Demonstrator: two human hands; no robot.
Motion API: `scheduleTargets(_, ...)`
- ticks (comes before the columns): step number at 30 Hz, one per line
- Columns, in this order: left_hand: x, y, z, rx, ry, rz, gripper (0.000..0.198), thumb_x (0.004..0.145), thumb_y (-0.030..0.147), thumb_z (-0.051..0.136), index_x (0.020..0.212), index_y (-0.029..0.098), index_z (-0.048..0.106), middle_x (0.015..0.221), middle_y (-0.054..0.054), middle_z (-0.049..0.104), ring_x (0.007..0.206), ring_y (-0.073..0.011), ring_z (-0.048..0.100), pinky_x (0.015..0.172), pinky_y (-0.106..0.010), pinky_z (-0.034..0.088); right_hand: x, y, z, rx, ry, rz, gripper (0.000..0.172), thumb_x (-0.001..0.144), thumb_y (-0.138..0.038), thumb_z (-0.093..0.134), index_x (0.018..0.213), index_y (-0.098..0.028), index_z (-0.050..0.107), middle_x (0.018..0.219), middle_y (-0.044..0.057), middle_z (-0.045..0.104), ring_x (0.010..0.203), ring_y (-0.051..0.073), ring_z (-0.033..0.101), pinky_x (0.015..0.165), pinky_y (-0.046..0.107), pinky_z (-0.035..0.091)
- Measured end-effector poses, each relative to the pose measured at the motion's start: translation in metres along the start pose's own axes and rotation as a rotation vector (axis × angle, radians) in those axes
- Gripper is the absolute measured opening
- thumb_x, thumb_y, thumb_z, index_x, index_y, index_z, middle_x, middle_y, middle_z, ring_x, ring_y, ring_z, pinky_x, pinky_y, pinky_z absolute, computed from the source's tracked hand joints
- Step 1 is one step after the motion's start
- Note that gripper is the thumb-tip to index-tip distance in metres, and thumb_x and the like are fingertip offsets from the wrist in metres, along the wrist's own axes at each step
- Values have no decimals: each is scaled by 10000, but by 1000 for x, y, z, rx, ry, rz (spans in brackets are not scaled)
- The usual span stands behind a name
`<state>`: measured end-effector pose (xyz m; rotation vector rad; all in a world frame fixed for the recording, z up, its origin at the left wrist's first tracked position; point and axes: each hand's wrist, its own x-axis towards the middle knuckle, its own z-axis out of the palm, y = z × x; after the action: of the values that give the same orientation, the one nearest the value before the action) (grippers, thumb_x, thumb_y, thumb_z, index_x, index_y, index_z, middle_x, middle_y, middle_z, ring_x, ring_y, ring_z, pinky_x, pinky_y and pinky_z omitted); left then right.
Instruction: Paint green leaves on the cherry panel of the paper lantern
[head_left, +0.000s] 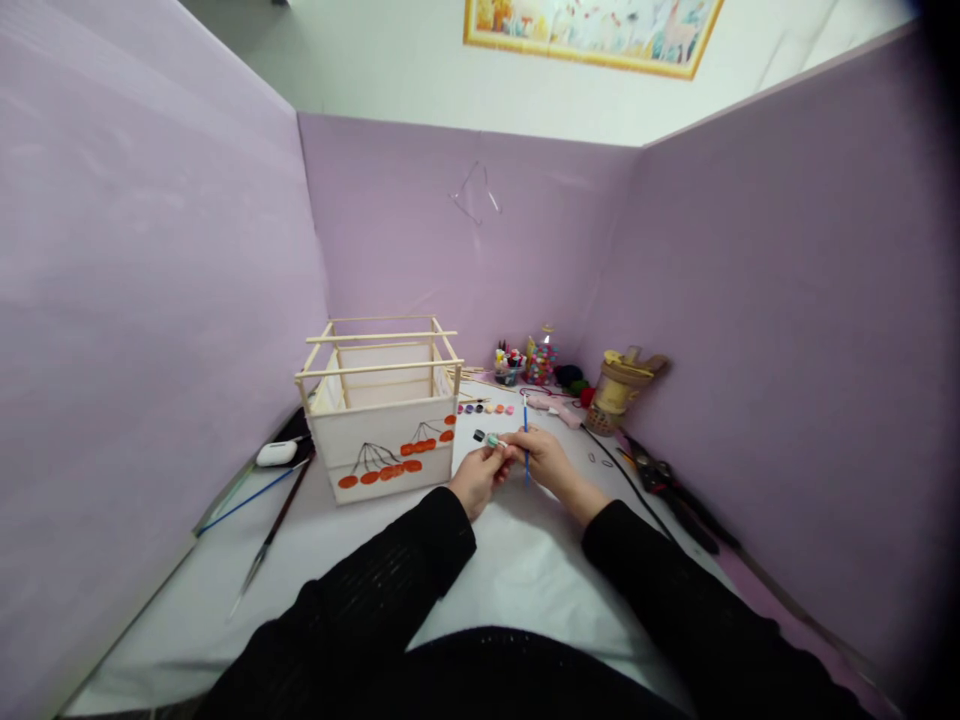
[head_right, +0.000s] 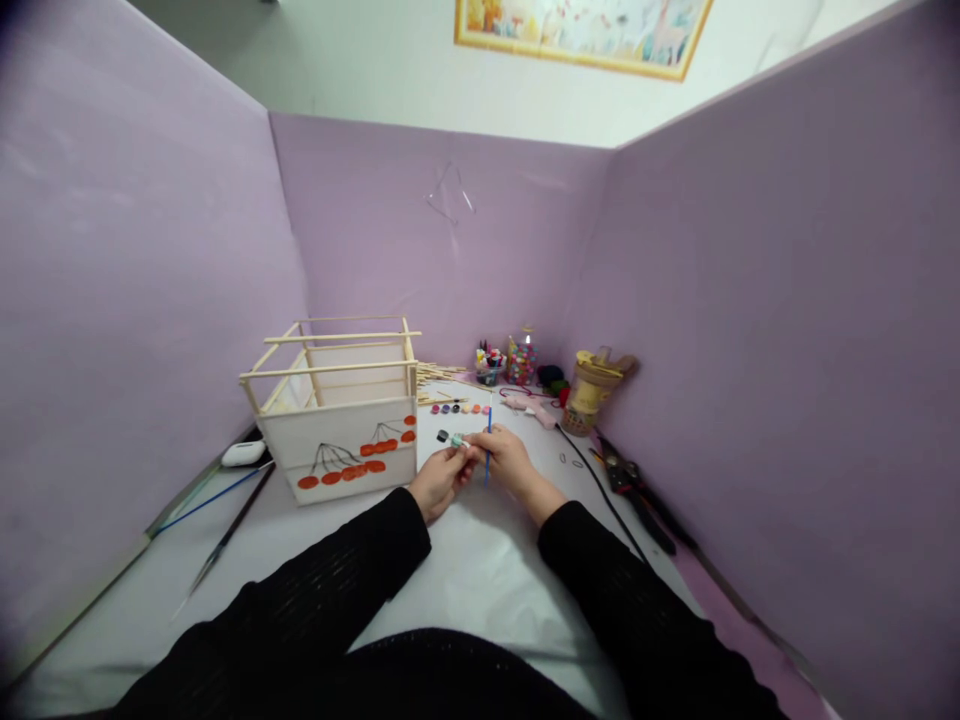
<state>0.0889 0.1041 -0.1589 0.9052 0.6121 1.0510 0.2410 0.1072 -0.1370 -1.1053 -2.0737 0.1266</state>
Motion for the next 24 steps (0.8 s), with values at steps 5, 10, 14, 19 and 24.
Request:
scheduleTargets(5,0,7,2,-176,-38,-61,497,513,461,868,745,123,587,625,34,498,558,-57,425,509,-194,308,5,-4,2,-56,89,-29,363,916,-455,484,886,-198,740,702,69,615,738,184,526,675,290,424)
scheduleTargets(10,3,8,3,-221,5,-35,509,477,448,883,748,140,581,637,38,528,566,-51,447,511,-171,319,7,-4,3,-170,157,-93,285,896,-408,542,946,-202,733,715,69,612,741,188,524,683,297,422)
scheduleTargets(14,5,3,5,-229,59,24,480,495,452,871,733,155,579,619,46,529,546,-50,435,526,-176,337,6,-8,4,-226,208,-152,296,899,-402,541,998,-188,720,711,72,615,713,186,510,663,305,417)
scheduleTargets(19,5,-1,6,-253,90,85,378,570,366,854,790,153,634,686,24,574,589,-52,467,576,-188,363,1,-14,10,-208,301,-197,281,917,-354,517,1043,-191,707,732,67,604,721,180,515,665,309,440)
scheduleTargets(24,4,2,8,-326,41,97,340,569,298,858,810,148,670,822,-22,646,687,-80,530,691,-228,414,-3,-19,15,-96,400,-211,222,893,-314,550,1009,-203,702,787,68,619,768,184,546,708,329,473)
